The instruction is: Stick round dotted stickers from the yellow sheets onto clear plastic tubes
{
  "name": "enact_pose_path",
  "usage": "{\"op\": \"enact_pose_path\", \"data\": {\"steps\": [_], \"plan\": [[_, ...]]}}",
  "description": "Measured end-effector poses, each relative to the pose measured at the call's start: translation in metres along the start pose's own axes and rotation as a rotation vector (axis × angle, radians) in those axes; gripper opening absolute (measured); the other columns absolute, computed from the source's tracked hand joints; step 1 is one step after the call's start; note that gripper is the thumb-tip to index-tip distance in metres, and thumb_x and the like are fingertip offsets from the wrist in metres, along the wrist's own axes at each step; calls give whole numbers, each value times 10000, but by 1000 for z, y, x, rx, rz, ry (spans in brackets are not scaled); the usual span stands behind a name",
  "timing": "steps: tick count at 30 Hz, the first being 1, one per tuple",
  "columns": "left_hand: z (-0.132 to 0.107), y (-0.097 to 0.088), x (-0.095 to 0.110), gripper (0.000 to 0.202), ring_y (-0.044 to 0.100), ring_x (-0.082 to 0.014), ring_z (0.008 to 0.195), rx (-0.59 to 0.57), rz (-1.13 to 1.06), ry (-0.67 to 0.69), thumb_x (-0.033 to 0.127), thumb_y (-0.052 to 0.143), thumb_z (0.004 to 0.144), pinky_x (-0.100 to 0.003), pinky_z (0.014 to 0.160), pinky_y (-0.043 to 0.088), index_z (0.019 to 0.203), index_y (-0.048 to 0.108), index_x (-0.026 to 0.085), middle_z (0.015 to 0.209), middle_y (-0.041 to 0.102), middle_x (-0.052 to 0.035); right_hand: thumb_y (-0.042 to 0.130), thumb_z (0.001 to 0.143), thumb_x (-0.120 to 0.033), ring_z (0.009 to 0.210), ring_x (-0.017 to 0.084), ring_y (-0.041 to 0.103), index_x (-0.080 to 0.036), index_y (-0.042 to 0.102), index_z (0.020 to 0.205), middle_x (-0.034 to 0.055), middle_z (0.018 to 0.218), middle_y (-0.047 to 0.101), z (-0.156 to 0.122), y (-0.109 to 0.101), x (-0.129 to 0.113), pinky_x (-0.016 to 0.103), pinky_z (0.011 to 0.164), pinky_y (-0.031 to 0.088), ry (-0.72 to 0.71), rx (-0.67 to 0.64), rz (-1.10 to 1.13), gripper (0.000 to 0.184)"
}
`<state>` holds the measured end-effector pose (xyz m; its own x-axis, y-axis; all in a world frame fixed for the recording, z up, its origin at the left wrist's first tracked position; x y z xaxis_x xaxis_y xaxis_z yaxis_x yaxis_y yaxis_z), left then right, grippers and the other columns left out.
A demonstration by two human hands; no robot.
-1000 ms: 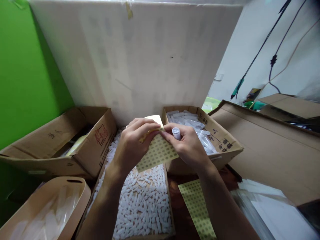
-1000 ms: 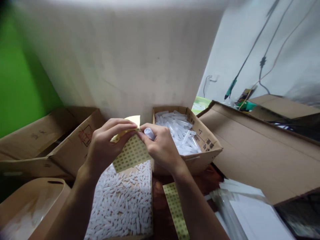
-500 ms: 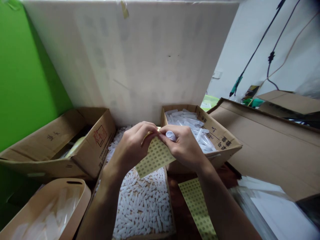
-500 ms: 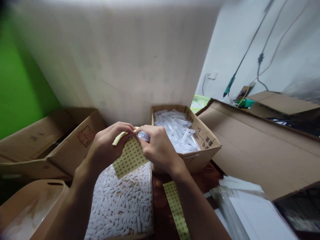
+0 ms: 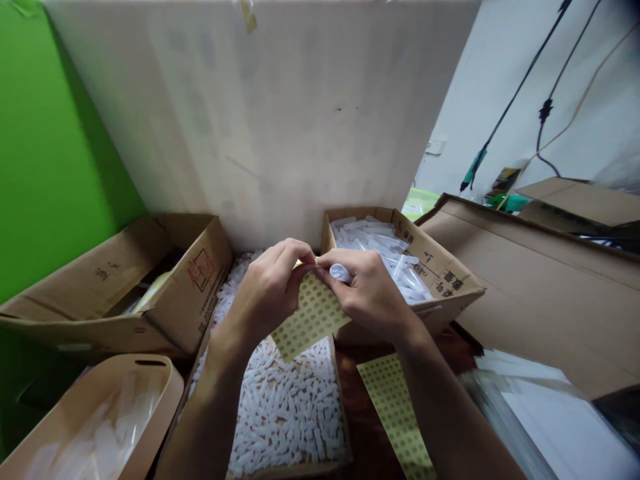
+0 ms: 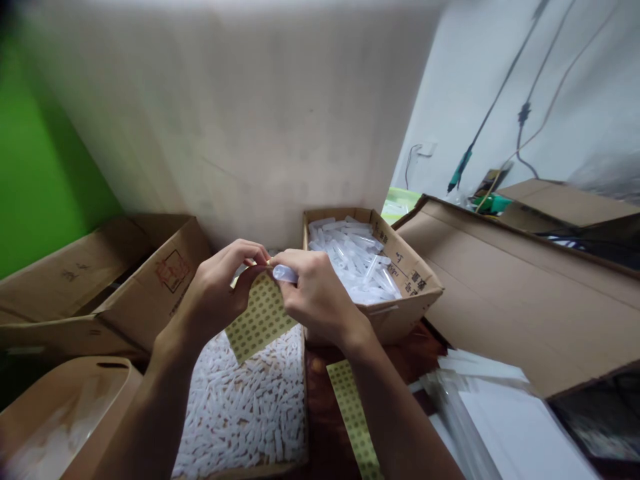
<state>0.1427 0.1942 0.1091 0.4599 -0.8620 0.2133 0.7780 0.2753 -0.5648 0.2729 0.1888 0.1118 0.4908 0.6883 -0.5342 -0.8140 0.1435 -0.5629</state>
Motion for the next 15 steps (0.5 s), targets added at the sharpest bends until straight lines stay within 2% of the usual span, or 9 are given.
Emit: {"op": "enact_pose_path", "data": {"steps": [6,12,15], "plan": [[0,-3,-2,65,644,-141,858,24,-67,-23,119,574,980,-277,793,527,990,575,183,941,682,-27,583,826,28,791,149,667,-165,764,913,12,878,756,0,-1,0,260,726,461,-3,-5,17,279],[-1,-1,0,94,624,-151,855,-13,-18,-5,115,499,1004,-300,785,525,965,556,178,951,665,-45,560,817,33,777,156,661,-162,764,902,18,872,755,0,0,1,272,712,457,11,-22,6,294],[0,-3,-1,74,636,-147,852,5,-39,-13,121,527,995,-291,786,532,987,569,181,956,679,-42,567,833,15,805,161,675,-173,774,932,19,894,764,-1,-1,1,277,736,467,10,-12,22,297]]}}
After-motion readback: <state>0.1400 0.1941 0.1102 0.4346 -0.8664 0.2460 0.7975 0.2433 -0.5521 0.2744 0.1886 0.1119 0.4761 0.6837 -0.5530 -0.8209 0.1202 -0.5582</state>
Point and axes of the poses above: each hand's wrist, its own z-axis towards the middle knuckle, its own y-axis out of the palm, x = y × z, the point moved 7 cm from there along z, towards the middle knuckle
